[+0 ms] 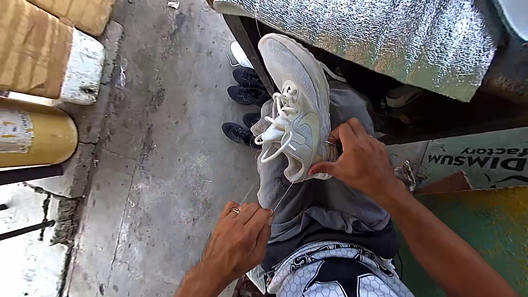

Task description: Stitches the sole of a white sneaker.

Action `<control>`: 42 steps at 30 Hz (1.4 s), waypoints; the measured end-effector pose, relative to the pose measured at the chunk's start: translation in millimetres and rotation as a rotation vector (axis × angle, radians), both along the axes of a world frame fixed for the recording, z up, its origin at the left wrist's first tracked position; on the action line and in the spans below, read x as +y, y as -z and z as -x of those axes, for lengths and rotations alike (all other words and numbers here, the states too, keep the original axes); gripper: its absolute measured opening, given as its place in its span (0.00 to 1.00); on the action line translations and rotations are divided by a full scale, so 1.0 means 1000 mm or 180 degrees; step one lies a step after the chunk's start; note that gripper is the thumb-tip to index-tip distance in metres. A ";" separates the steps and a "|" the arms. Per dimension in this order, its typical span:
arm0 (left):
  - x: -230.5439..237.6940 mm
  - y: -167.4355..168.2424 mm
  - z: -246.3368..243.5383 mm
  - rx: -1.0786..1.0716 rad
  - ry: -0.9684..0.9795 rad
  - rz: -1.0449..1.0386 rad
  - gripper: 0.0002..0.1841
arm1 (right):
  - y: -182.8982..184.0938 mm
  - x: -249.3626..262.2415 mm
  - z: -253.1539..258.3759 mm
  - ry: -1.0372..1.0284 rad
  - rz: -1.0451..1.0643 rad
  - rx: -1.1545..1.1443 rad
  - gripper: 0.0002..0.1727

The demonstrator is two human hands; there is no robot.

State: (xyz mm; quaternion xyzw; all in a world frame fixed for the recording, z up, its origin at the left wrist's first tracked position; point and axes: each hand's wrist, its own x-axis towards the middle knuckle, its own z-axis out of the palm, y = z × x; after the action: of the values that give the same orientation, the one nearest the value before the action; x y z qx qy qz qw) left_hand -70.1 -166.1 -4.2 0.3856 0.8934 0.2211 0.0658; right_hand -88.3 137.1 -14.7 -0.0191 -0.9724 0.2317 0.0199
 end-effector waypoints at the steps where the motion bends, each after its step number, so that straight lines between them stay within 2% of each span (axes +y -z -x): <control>1: -0.001 0.001 0.001 -0.0008 0.0000 -0.0023 0.21 | -0.001 -0.001 -0.001 0.0010 0.0018 -0.0032 0.45; 4: 0.012 0.001 0.022 -0.0194 -0.0031 -0.0433 0.19 | -0.005 0.004 0.000 -0.0062 0.0196 -0.0134 0.44; 6: 0.030 -0.008 0.045 -0.0789 -0.0112 -0.0869 0.19 | -0.006 0.013 0.002 -0.0199 0.0462 -0.0175 0.41; 7: 0.039 -0.012 0.058 -0.1371 -0.0125 -0.1011 0.23 | -0.007 0.019 0.001 -0.0241 0.0736 -0.0189 0.38; 8: 0.048 -0.016 0.071 -0.2227 -0.0099 -0.1144 0.27 | -0.004 0.024 -0.002 -0.0226 0.1163 -0.0113 0.34; 9: 0.058 -0.017 0.083 -0.3213 0.0000 -0.1267 0.26 | 0.001 0.030 -0.006 -0.0118 0.1698 0.0076 0.28; 11: 0.078 -0.011 0.099 -0.4555 0.0172 -0.1263 0.12 | 0.020 0.039 -0.017 0.0273 0.2606 0.0511 0.19; 13: 0.091 -0.008 0.104 -0.4945 0.0169 -0.1229 0.07 | 0.039 0.050 -0.024 0.0645 0.3038 0.0795 0.16; 14: 0.093 -0.010 0.103 -0.4994 0.0096 -0.1281 0.08 | 0.044 0.055 -0.030 0.0829 0.3121 0.0866 0.16; 17: 0.097 -0.012 0.098 -0.5114 -0.0185 -0.1613 0.13 | 0.033 0.073 -0.041 0.1180 0.3076 0.0653 0.25; 19: 0.099 -0.010 0.093 -0.5203 -0.0337 -0.1784 0.14 | 0.019 0.073 -0.045 0.0984 0.2971 0.0284 0.26; 21: 0.101 -0.009 0.091 -0.5241 -0.0412 -0.1895 0.12 | 0.009 0.064 -0.048 0.0572 0.2606 0.0005 0.20; 23: 0.103 -0.010 0.088 -0.5211 -0.0498 -0.1984 0.13 | 0.006 0.054 -0.046 0.0218 0.2273 -0.0037 0.18; 24: 0.107 -0.015 0.085 -0.5169 -0.0527 -0.2022 0.14 | 0.005 0.050 -0.045 0.0085 0.2226 0.0052 0.22; 26: 0.118 -0.030 0.078 -0.5085 -0.0343 -0.2145 0.19 | 0.001 0.045 -0.045 -0.0163 0.2255 0.0254 0.39; 27: 0.125 -0.038 0.075 -0.5061 -0.0167 -0.2237 0.22 | -0.001 0.044 -0.046 -0.0244 0.2245 0.0328 0.44; 29: 0.140 -0.052 0.071 -0.4923 0.0068 -0.2404 0.28 | -0.002 0.049 -0.046 -0.0253 0.2158 0.0506 0.41; 32: 0.155 -0.066 0.052 -0.3996 0.0052 -0.2393 0.36 | 0.002 0.064 -0.039 -0.0202 0.2340 0.0697 0.31; 34: 0.153 -0.071 0.031 -0.2945 0.0137 -0.2329 0.35 | -0.001 0.070 -0.037 -0.0208 0.2409 0.0702 0.29; 36: 0.145 -0.075 0.006 -0.2131 0.0246 -0.2295 0.30 | -0.005 0.073 -0.039 -0.0178 0.2362 0.0704 0.30; 39: 0.135 -0.067 -0.022 -0.1593 0.0517 -0.2529 0.21 | 0.000 0.076 -0.036 -0.0293 0.2469 0.0832 0.30; 42: 0.131 -0.058 -0.034 -0.1603 0.0641 -0.2707 0.20 | 0.008 0.074 -0.036 -0.0382 0.2498 0.0851 0.29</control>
State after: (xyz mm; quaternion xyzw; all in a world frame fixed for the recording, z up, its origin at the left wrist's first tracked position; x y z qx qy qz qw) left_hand -36.4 -34.9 53.8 0.3972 0.6390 0.6442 0.1373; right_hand -52.0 210.7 -22.5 0.0616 -0.7986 0.5857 0.1236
